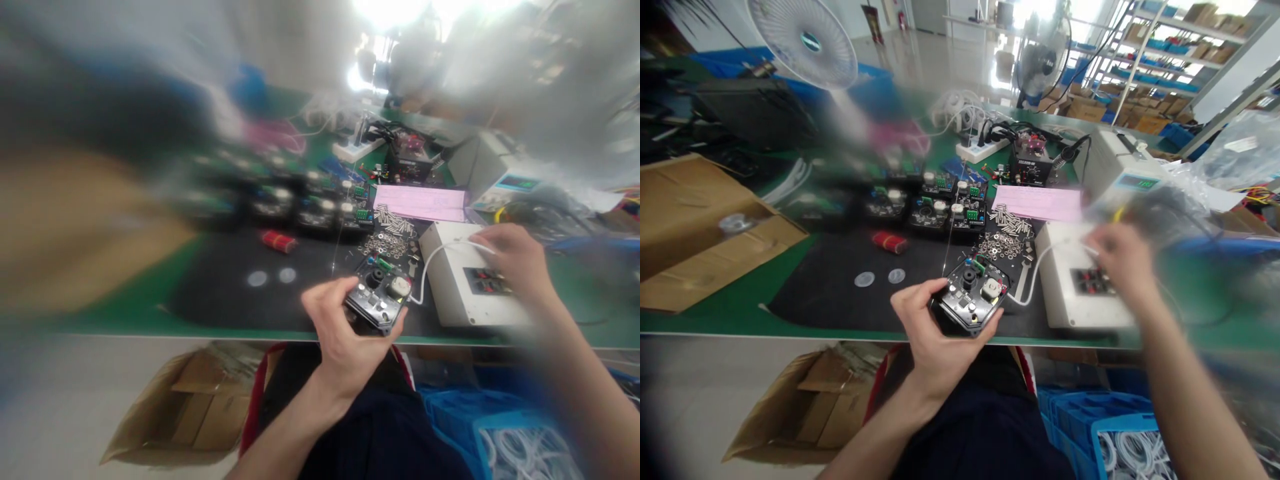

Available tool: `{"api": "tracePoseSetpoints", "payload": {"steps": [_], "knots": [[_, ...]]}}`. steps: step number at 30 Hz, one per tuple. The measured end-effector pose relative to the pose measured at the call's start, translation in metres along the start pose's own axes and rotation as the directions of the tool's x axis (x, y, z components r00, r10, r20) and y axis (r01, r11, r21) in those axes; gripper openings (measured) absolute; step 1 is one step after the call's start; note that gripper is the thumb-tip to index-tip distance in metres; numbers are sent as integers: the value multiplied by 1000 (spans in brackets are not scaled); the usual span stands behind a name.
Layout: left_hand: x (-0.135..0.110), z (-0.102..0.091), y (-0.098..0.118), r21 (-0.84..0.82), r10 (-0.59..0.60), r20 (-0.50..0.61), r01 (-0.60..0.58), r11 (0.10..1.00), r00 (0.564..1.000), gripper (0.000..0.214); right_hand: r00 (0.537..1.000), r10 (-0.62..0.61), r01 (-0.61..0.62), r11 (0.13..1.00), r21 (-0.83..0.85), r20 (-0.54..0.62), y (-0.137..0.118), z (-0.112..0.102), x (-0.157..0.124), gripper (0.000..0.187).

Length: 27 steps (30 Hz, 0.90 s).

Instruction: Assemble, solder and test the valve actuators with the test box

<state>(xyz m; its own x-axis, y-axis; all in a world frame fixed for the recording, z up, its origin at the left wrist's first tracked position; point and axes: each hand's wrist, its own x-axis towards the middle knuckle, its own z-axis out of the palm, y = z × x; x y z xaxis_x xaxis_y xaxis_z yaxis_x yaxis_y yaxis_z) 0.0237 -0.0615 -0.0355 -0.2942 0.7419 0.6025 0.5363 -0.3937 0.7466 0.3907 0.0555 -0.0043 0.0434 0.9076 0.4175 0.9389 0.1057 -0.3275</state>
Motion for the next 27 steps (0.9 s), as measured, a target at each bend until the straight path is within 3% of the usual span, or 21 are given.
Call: {"api": "tracePoseSetpoints", "payload": {"steps": [2,3,5,7,10,13,16,18,20,22,24,27], "knots": [[-14,4,9,65,-4,-79,9,998,997,95,1000,-2,2,1000,5,0,-1,-1,0,21],[-17,2,10,77,-12,-69,17,997,998,102,1000,-4,4,1000,5,0,-1,-1,0,20],[-14,-9,5,61,-30,59,27,998,998,116,1000,-9,9,1000,6,-1,-1,-2,0,19],[2,-28,-6,-23,-23,292,31,999,956,126,1000,-13,13,1000,3,0,-1,-2,0,18],[43,-54,-27,-182,74,595,44,982,800,124,999,-40,40,999,-2,-15,0,0,-1,20],[89,-59,-43,-297,228,842,68,952,489,116,998,-54,54,999,6,-26,2,2,-1,21],[123,-44,-52,-358,313,880,65,931,358,107,999,-37,37,999,6,-15,2,3,-2,21],[135,-32,-55,-378,345,887,51,925,308,106,999,-36,36,999,9,-10,1,2,-1,22],[140,-24,-57,-383,356,884,33,923,305,107,999,-41,41,999,14,-9,-1,1,-1,22],[137,-22,-56,-367,341,869,4,930,358,110,999,-42,42,999,24,-7,-4,0,0,21],[124,-24,-51,-323,297,840,-22,946,454,108,999,-41,41,999,20,-11,-7,-1,0,21],[91,-27,-37,-191,147,726,-9,982,672,99,999,-35,35,999,-5,-11,-12,-2,0,24]]}}
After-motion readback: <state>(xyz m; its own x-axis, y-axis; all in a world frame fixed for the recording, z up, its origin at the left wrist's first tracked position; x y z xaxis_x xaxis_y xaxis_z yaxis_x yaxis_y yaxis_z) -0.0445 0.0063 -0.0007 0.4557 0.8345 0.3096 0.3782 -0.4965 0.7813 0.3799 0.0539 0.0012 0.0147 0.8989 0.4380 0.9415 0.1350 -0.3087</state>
